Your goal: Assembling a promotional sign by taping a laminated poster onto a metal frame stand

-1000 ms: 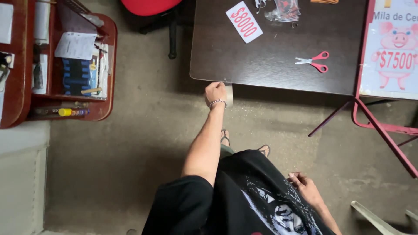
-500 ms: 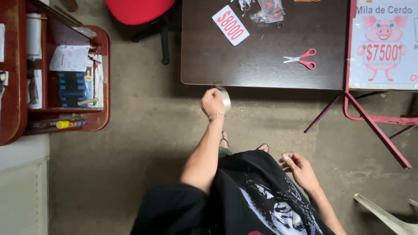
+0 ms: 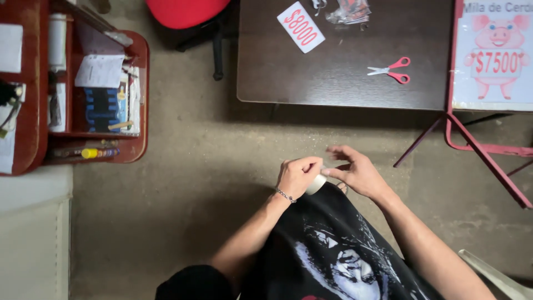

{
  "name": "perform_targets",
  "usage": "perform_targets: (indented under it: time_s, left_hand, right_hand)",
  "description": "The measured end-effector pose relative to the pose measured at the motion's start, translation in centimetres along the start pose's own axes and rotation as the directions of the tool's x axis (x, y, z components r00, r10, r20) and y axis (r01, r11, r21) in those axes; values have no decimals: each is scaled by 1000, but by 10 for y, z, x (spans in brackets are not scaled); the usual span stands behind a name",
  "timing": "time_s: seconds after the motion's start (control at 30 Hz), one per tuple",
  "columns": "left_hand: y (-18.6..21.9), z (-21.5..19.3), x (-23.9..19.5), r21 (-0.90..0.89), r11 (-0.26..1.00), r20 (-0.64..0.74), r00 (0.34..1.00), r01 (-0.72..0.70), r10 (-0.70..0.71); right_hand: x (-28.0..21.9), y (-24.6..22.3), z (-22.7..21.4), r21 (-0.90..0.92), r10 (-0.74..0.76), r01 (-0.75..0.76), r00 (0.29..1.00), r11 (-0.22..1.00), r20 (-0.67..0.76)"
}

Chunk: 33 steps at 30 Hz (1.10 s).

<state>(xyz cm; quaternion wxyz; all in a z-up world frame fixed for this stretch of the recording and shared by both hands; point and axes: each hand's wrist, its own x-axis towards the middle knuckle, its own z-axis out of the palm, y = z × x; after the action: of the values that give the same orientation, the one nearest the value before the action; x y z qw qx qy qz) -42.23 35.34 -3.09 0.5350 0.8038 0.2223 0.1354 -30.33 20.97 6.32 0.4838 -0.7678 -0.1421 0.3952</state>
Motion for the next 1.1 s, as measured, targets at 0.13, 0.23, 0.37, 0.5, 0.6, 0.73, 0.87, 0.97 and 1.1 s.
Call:
perform_targets:
  time_s: [0.13, 0.23, 0.37, 0.5, 0.6, 0.73, 0.87, 0.97, 1.1]
  left_hand:
    - [14, -5, 4, -6, 997, 68, 994, -81, 82]
    - [25, -2, 9, -45, 990, 132, 982, -133, 138]
    - [91, -6, 26, -41, 947, 239, 917, -320, 320]
    - [120, 43, 47, 175, 770, 326, 774, -613, 542]
    - [161, 86, 84, 163, 636, 212, 656, -754, 724]
    - [222, 166, 129, 92, 491, 160, 500, -866, 851]
    - [237, 280, 168, 41, 474, 234, 470, -880, 851]
    - [223, 341, 203, 64, 474, 417, 455, -878, 787]
    - [224, 333, 252, 417, 672, 653, 716, -612, 247]
  right_hand:
    - [-8, -6, -6, -92, -27, 17, 993, 996, -115]
    - [-17, 7, -13, -104, -59, 40, 980, 994, -190]
    - [-50, -20, -47, -82, -41, 17, 951, 996, -306]
    - [-75, -41, -110, -173, -150, 77, 874, 982, -463]
    - [-91, -45, -175, -225, -209, 95, 798, 970, -565]
    - [-102, -30, -274, -234, -232, 99, 719, 967, -655]
    - [-91, 32, -395, -179, -216, 128, 724, 975, -656]
    - [-77, 106, -513, -170, -165, 72, 750, 983, -641]
    - [-43, 207, -678, 94, 170, -151, 649, 984, -741]
